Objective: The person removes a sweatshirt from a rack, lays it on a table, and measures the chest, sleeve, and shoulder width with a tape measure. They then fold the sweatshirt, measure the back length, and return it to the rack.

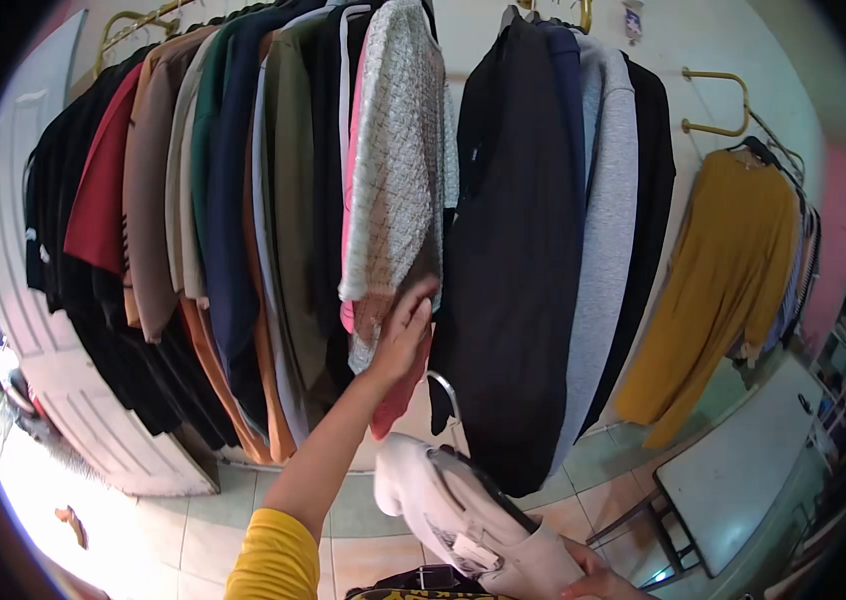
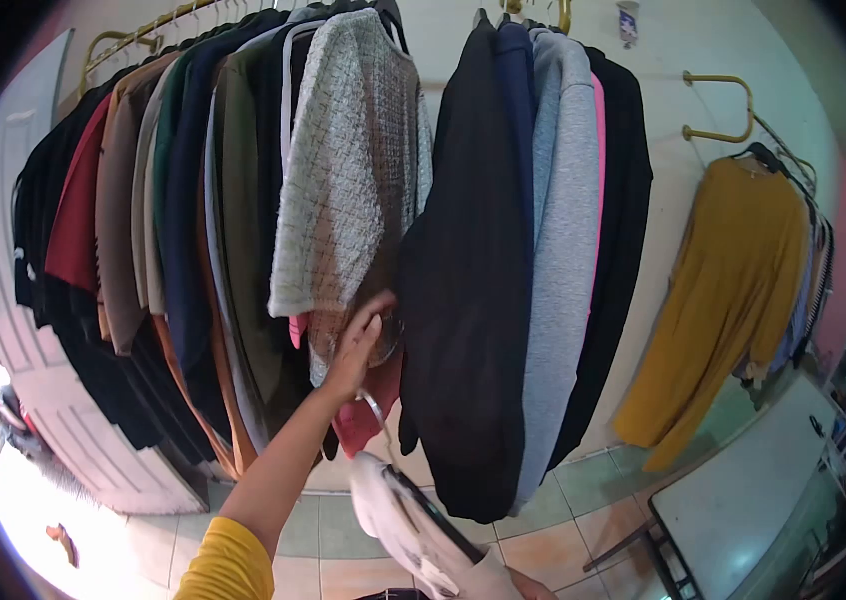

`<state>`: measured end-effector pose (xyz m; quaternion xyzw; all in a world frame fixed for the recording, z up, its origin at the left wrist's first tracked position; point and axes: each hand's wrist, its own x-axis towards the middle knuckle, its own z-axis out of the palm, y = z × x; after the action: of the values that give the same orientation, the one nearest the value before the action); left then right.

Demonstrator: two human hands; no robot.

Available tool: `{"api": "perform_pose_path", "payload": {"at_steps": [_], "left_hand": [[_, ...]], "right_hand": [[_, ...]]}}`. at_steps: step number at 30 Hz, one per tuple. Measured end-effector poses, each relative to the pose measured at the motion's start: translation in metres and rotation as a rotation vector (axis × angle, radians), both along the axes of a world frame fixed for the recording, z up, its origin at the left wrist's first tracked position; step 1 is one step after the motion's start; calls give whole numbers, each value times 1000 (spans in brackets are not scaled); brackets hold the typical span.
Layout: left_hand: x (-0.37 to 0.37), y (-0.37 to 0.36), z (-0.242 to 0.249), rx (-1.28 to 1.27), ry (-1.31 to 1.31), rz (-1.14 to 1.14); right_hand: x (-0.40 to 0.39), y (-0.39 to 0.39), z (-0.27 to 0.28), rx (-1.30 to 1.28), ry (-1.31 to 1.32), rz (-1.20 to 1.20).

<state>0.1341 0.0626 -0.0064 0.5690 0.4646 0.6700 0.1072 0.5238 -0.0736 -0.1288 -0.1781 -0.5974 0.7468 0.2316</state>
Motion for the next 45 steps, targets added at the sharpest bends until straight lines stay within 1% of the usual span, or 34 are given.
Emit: {"api": "perform_pose_path", "payload": {"at_steps": [1, 2, 3, 4, 5, 6, 7, 8, 9, 11, 12, 14, 15, 17, 18, 19, 20, 23, 25, 27, 29, 30, 32, 33, 35, 36, 38, 39, 40, 41, 42, 45], "left_hand": [[-16, 14, -3, 14, 126, 227], [-23, 20, -2, 25, 132, 200], [-52, 7, -20, 25, 181, 225], [-68, 14, -14, 25, 227, 250], [-84, 16, -17, 22, 272, 275], [-100, 16, -24, 17, 318, 300], [-119, 12, -38, 10, 364, 324], [-133, 10, -50, 1, 412, 349], [-132, 25, -35, -8, 463, 375], [-147, 35, -34, -17, 565, 435], [-161, 46, -42, -10, 571, 417], [-180, 69, -59, 142, 784, 514], [-173, 57, -49, 148, 784, 500], [-159, 34, -30, -91, 569, 363], [-163, 37, -36, 120, 549, 422], [-165, 46, -36, 132, 546, 414], [-173, 37, -55, 132, 548, 391], [-179, 38, -54, 134, 549, 333], [-186, 34, -59, 127, 548, 307], [-182, 35, -58, 132, 546, 287], [-187, 32, -63, 128, 555, 265], [-189, 30, -65, 124, 560, 255], [-187, 29, -64, 114, 569, 235], [-184, 31, -56, 107, 573, 223], [-186, 25, -64, 88, 581, 199], [-185, 28, -57, 79, 584, 187], [-171, 33, -38, 57, 591, 161], [-172, 31, -40, 46, 595, 147], [-168, 32, -34, 36, 600, 134], [-170, 29, -42, 26, 603, 120], [-170, 28, -44, 15, 606, 106], [-167, 26, -46, -29, 621, 57]], "right_hand": [[-3, -5, 3, 4, -20, -66], [-10, -10, 7, 12, -42, -133], [-26, -21, 32, 22, -36, -159], [-48, -35, 72, -19, 14, -134], [-64, -47, 92, -62, 64, -109], [-57, -46, 80, 17, -67, -154], [-72, -54, 90, 15, -65, -180], [-94, -60, 113, -1, 62, -241], [-110, -64, 130, -15, 191, -301], [-125, -59, 138, 52, 229, -348], [-129, -55, 143, 13, 249, -340], [-152, -51, 165, 144, 352, -415], [-161, -45, 176, 204, 406, -439], [-171, -29, 204, 306, 478, -505], [-174, -17, 216, 349, 520, -547], [-176, -5, 230, 393, 563, -587], [-178, 3, 246, 435, 560, -600], [-185, 37, 290, 563, 528, -639], [-196, 52, 323, 607, 533, -550], [-191, 108, 348, 618, 501, -448], [-198, 149, 375, 691, 516, -523], [-202, 156, 392, 700, 522, -517], [-211, 168, 424, 621, 522, -408], [-215, 176, 439, 628, 524, -402], [-223, 196, 464, 630, 531, -413], [-226, 206, 475, 635, 532, -407], [-230, 230, 490, 695, 603, -365], [-232, 238, 494, 698, 604, -362], [-234, 245, 497, 655, 562, -303], [-236, 253, 499, 613, 518, -244], [-243, 258, 496, 619, 549, -297], [-248, 280, 493, 601, 553, -263]]}}
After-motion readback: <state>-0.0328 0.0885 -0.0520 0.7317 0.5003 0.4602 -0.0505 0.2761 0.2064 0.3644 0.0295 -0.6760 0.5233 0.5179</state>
